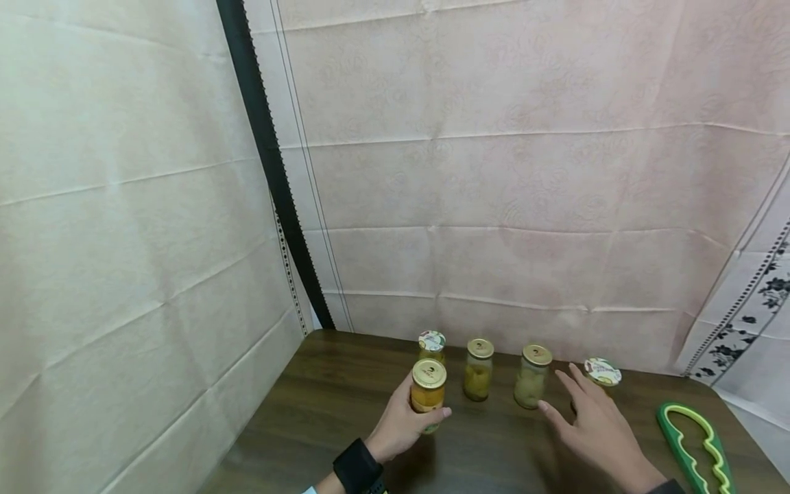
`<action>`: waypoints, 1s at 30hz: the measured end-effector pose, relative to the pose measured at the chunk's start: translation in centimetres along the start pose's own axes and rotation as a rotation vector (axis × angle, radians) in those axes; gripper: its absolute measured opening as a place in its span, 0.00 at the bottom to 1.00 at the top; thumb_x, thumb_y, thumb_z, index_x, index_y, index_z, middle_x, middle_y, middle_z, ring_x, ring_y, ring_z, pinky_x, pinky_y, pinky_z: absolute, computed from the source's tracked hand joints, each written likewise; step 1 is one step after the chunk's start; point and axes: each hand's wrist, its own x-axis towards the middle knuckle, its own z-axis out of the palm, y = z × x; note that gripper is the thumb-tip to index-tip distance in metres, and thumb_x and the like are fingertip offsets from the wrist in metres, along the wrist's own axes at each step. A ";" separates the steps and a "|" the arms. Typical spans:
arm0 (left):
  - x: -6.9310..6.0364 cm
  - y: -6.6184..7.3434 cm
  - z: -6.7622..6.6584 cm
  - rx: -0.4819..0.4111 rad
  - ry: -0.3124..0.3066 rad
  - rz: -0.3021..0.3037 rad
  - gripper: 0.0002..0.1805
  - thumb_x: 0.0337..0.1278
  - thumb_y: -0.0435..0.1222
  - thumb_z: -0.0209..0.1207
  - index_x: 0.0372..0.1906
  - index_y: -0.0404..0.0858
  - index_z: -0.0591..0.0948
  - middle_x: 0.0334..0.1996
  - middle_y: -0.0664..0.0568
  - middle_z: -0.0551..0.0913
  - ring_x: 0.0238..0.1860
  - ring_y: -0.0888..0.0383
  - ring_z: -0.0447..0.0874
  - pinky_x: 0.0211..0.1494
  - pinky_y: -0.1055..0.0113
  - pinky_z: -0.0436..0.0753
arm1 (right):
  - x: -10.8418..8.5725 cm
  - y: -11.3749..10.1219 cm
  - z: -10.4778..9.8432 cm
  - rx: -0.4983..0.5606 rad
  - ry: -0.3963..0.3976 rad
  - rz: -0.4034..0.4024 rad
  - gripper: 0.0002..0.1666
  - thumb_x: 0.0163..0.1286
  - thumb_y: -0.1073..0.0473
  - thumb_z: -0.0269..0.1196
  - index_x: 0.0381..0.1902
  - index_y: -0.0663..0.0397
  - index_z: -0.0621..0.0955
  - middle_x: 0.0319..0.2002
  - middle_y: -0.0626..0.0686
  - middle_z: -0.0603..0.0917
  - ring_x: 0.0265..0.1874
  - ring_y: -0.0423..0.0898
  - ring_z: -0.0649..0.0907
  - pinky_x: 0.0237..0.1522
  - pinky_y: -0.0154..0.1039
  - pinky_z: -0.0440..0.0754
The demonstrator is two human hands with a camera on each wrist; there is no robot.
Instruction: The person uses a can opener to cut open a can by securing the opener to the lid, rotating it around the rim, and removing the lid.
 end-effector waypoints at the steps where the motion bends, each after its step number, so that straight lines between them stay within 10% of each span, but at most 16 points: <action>1: 0.0 0.0 0.1 -0.003 -0.004 0.006 0.41 0.64 0.44 0.75 0.78 0.54 0.68 0.62 0.49 0.81 0.59 0.55 0.81 0.64 0.53 0.80 | 0.0 0.0 0.0 -0.002 0.005 -0.003 0.52 0.75 0.29 0.63 0.75 0.66 0.72 0.77 0.78 0.66 0.71 0.80 0.71 0.63 0.78 0.73; 14: -0.4 0.1 0.3 -0.005 -0.007 -0.004 0.41 0.62 0.44 0.76 0.76 0.52 0.69 0.61 0.49 0.82 0.60 0.54 0.81 0.65 0.49 0.81 | -0.3 1.0 -0.3 -0.019 0.052 0.033 0.46 0.76 0.35 0.65 0.74 0.67 0.73 0.76 0.78 0.67 0.68 0.81 0.72 0.61 0.80 0.72; 21: -0.6 0.0 0.5 -0.033 -0.016 -0.002 0.41 0.62 0.42 0.76 0.76 0.52 0.69 0.61 0.49 0.82 0.59 0.54 0.81 0.63 0.53 0.81 | -1.0 4.5 -1.0 -0.099 0.248 0.060 0.40 0.73 0.42 0.68 0.62 0.75 0.78 0.58 0.79 0.81 0.54 0.80 0.80 0.52 0.76 0.73; 30: -0.8 0.1 0.8 -0.036 -0.032 0.009 0.40 0.62 0.42 0.76 0.76 0.52 0.70 0.61 0.49 0.82 0.59 0.55 0.81 0.63 0.55 0.80 | -2.6 12.2 -2.4 -0.231 0.030 0.496 0.55 0.74 0.34 0.63 0.61 0.88 0.66 0.54 0.87 0.71 0.55 0.84 0.73 0.53 0.76 0.76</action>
